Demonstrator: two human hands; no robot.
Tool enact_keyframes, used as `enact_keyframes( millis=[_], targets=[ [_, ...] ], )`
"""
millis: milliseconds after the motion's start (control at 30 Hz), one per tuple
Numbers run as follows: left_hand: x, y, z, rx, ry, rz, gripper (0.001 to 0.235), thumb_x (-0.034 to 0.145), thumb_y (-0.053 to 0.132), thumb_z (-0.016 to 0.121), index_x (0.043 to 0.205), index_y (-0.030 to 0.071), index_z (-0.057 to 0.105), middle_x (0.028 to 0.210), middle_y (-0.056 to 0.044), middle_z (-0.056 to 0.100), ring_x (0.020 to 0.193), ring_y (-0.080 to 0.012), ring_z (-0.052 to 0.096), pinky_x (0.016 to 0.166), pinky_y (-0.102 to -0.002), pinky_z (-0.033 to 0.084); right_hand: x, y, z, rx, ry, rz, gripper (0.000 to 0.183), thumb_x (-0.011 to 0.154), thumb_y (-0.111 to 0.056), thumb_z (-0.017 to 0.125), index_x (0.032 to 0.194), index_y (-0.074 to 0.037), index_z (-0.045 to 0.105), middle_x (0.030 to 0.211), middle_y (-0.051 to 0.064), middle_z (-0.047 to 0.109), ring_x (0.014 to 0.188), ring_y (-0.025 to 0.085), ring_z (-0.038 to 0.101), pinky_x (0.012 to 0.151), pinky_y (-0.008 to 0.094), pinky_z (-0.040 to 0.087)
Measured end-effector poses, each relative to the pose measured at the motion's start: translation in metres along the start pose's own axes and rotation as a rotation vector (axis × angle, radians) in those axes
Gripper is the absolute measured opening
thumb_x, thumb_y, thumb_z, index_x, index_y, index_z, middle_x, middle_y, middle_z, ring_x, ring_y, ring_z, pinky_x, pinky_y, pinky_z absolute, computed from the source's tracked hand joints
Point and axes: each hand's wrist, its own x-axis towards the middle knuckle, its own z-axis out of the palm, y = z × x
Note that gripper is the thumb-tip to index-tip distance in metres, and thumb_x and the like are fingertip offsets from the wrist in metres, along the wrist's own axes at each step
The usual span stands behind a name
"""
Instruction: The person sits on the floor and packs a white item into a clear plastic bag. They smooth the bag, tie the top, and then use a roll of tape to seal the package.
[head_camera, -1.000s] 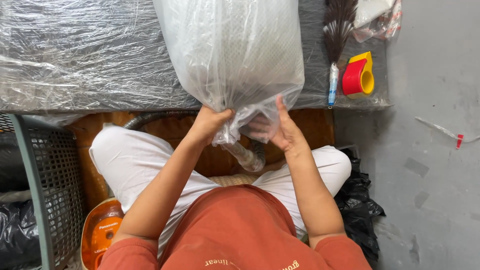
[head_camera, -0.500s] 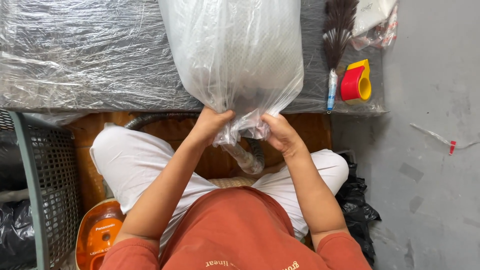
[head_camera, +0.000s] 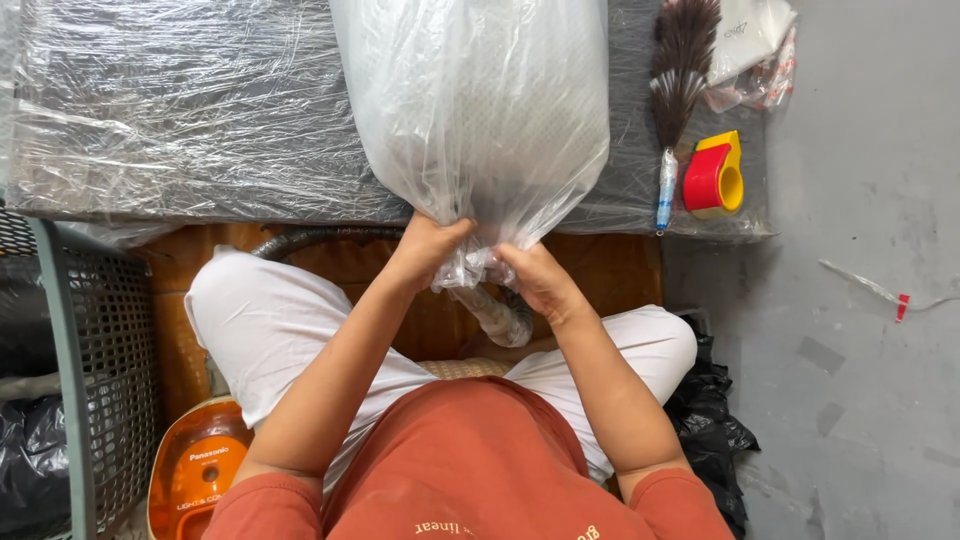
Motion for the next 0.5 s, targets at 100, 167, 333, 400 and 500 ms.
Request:
enact_keyframes(
  millis=[100, 167, 333, 400, 500],
  targets=[
    [-0.019, 0.037, 0.007, 0.008, -0.007, -0.003, 0.087, 0.08, 0.024, 0.084, 0.145, -0.011, 0.038, 0.139, -0.033, 0.053, 0.133, -0.0373, 0.052, 0.111, -0.051, 0.042, -0.024, -0.013, 0.019, -0.141, -0.105, -0.116, 0.043, 0.078, 0.006, 0.063, 0.121, 0.007, 0.063, 0.098, 0.012, 0.06, 0.074, 0.021, 0.055, 0.062, 0.039, 0.055],
    [-0.033, 0.071, 0.013, 0.006, -0.046, -0.002, 0.099, 0.076, 0.037, 0.09, 0.145, -0.012, 0.038, 0.14, -0.032, 0.055, 0.134, -0.0374, 0.052, 0.111, -0.049, 0.042, -0.019, -0.007, 0.021, -0.429, -0.094, -0.242, 0.009, 0.082, -0.007, 0.071, 0.084, 0.002, 0.07, 0.059, 0.01, 0.06, 0.05, 0.018, 0.057, 0.049, 0.033, 0.049],
    [-0.029, 0.072, 0.012, 0.133, -0.074, -0.039, 0.106, 0.073, 0.043, 0.091, 0.145, -0.011, 0.037, 0.143, -0.032, 0.053, 0.137, -0.0384, 0.051, 0.115, -0.048, 0.04, -0.048, -0.05, 0.058, -0.818, -0.064, -0.181, 0.049, 0.079, -0.024, 0.068, 0.111, 0.013, 0.07, 0.104, 0.033, 0.072, 0.111, 0.041, 0.068, 0.096, 0.058, 0.049],
    [-0.027, 0.071, 0.011, 0.173, -0.093, -0.043, 0.109, 0.072, 0.046, 0.092, 0.145, -0.012, 0.036, 0.144, -0.032, 0.052, 0.138, -0.0393, 0.049, 0.116, -0.049, 0.039, -0.039, -0.046, 0.055, -0.869, -0.058, -0.206, 0.048, 0.079, -0.025, 0.067, 0.11, 0.012, 0.071, 0.103, 0.032, 0.072, 0.11, 0.041, 0.068, 0.095, 0.058, 0.05],
    [-0.032, 0.083, 0.014, 0.19, -0.126, -0.069, 0.11, 0.069, 0.043, 0.093, 0.146, -0.012, 0.037, 0.144, -0.032, 0.052, 0.139, -0.0377, 0.048, 0.115, -0.048, 0.04, -0.026, -0.041, 0.049, -1.025, -0.033, -0.274, 0.045, 0.081, -0.027, 0.064, 0.106, 0.01, 0.072, 0.099, 0.029, 0.073, 0.105, 0.04, 0.069, 0.093, 0.055, 0.052]
  ],
)
